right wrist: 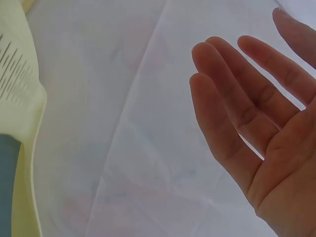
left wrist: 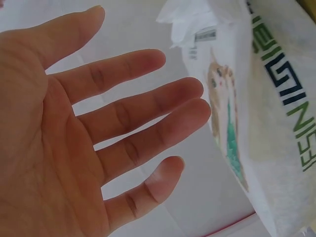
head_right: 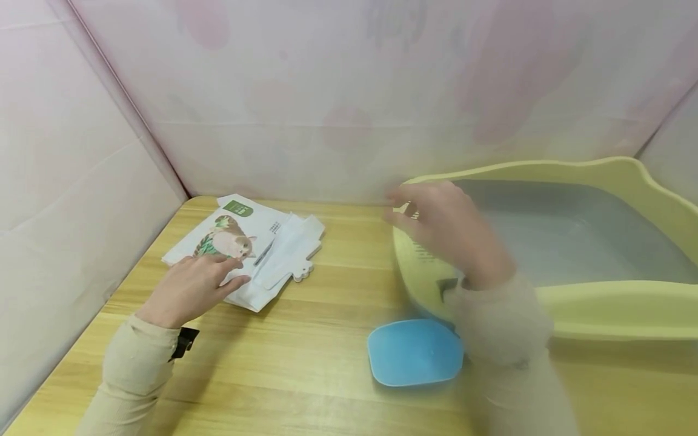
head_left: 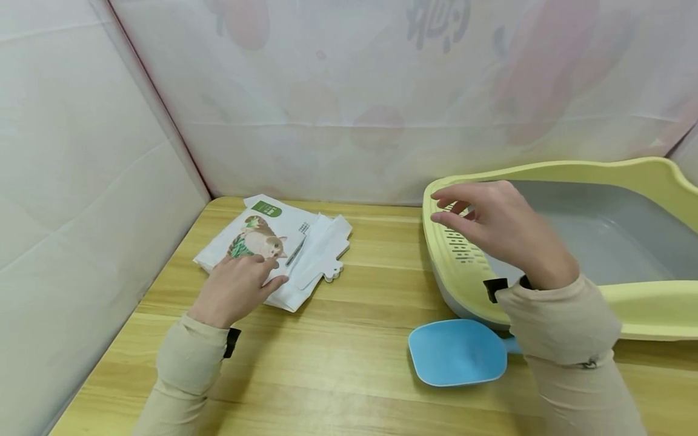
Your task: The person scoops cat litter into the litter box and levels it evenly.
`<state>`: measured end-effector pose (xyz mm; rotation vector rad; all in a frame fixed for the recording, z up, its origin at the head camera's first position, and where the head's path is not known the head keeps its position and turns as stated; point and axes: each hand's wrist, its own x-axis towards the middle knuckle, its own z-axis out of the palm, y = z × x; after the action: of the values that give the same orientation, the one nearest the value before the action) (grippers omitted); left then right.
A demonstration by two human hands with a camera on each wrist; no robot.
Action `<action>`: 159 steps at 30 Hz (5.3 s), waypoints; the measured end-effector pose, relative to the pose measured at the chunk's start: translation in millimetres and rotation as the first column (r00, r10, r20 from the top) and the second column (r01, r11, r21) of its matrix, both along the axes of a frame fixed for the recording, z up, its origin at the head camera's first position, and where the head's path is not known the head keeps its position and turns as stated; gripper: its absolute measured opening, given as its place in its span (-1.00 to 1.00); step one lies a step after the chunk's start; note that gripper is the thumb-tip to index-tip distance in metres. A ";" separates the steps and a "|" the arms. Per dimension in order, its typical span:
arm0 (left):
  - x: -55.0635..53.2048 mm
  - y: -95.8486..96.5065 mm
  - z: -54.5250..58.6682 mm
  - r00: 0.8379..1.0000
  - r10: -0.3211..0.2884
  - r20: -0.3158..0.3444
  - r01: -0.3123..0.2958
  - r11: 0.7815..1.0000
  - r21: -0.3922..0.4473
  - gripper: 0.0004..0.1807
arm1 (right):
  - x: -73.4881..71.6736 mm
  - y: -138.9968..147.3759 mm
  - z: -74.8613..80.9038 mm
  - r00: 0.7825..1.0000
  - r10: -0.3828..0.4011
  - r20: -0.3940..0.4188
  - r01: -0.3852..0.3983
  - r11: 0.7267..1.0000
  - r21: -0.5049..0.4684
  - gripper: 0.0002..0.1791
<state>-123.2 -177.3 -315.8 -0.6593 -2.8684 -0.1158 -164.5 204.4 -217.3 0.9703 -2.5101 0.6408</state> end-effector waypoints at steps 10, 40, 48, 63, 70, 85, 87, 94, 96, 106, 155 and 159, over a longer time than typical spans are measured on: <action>-3.7 2.5 -5.5 1.000 -0.015 -0.003 0.015 0.999 -0.039 -0.70 | -8.6 -1.9 -2.9 0.997 -0.018 0.074 0.018 1.000 0.002 -0.79; -3.8 3.2 -16.0 1.000 -0.029 -0.012 0.028 0.997 -0.074 -0.73 | -35.4 -49.7 -7.6 0.963 -0.009 0.270 -0.009 0.998 0.065 -0.72; -4.9 4.8 -17.8 0.999 -0.032 -0.008 0.032 0.997 -0.064 -0.73 | -41.0 -61.5 -11.6 0.959 0.000 0.283 -0.024 0.996 0.083 -0.72; -5.6 6.6 -18.2 0.999 -0.041 -0.022 0.041 0.999 -0.029 -0.51 | -51.2 -70.8 -27.0 0.942 0.021 0.334 -0.050 0.996 0.078 -0.71; -2.0 5.4 -17.2 0.999 -0.043 0.009 0.043 0.999 -0.005 -0.53 | -50.9 -79.5 -33.7 0.940 0.027 0.341 -0.070 0.991 0.116 -0.72; 0.5 6.4 -16.2 0.999 -0.024 0.045 0.026 0.999 -0.037 -0.59 | -60.7 -92.8 -37.5 0.932 0.021 0.363 -0.094 0.978 0.184 -0.74; 0.5 6.9 -17.0 0.999 -0.022 0.044 0.024 0.999 -0.043 -0.62 | -61.4 -94.9 -39.9 0.933 0.022 0.359 -0.098 0.976 0.195 -0.73; 0.5 8.0 -17.4 0.998 -0.008 0.070 0.013 0.998 -0.069 -0.67 | -64.8 -102.0 -50.8 0.925 0.044 0.377 -0.134 0.967 0.216 -0.75; 0.8 7.5 -17.0 0.997 0.000 0.073 0.005 0.997 -0.074 -0.67 | -65.2 -104.1 -53.3 0.914 0.036 0.404 -0.134 0.967 0.216 -0.73; 3.0 3.4 -19.9 0.996 0.021 0.089 -0.015 0.997 -0.071 -0.68 | -65.7 -111.9 -63.3 0.889 0.011 0.458 -0.150 0.951 0.270 -0.70; -1.6 7.1 -18.0 0.979 0.072 0.193 -0.053 0.994 -0.099 -0.57 | -57.9 -155.2 -124.9 0.940 -0.053 0.336 -0.196 0.721 0.665 -0.68; -1.4 7.4 -17.7 0.979 0.071 0.189 -0.052 0.993 -0.102 -0.57 | -56.4 -158.0 -127.5 0.953 -0.048 0.301 -0.176 0.719 0.672 -0.67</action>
<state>-124.6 -169.9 -333.6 -0.6065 -3.0942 -0.0339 -220.9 46.3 -344.8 1.2821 -3.0774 -0.2226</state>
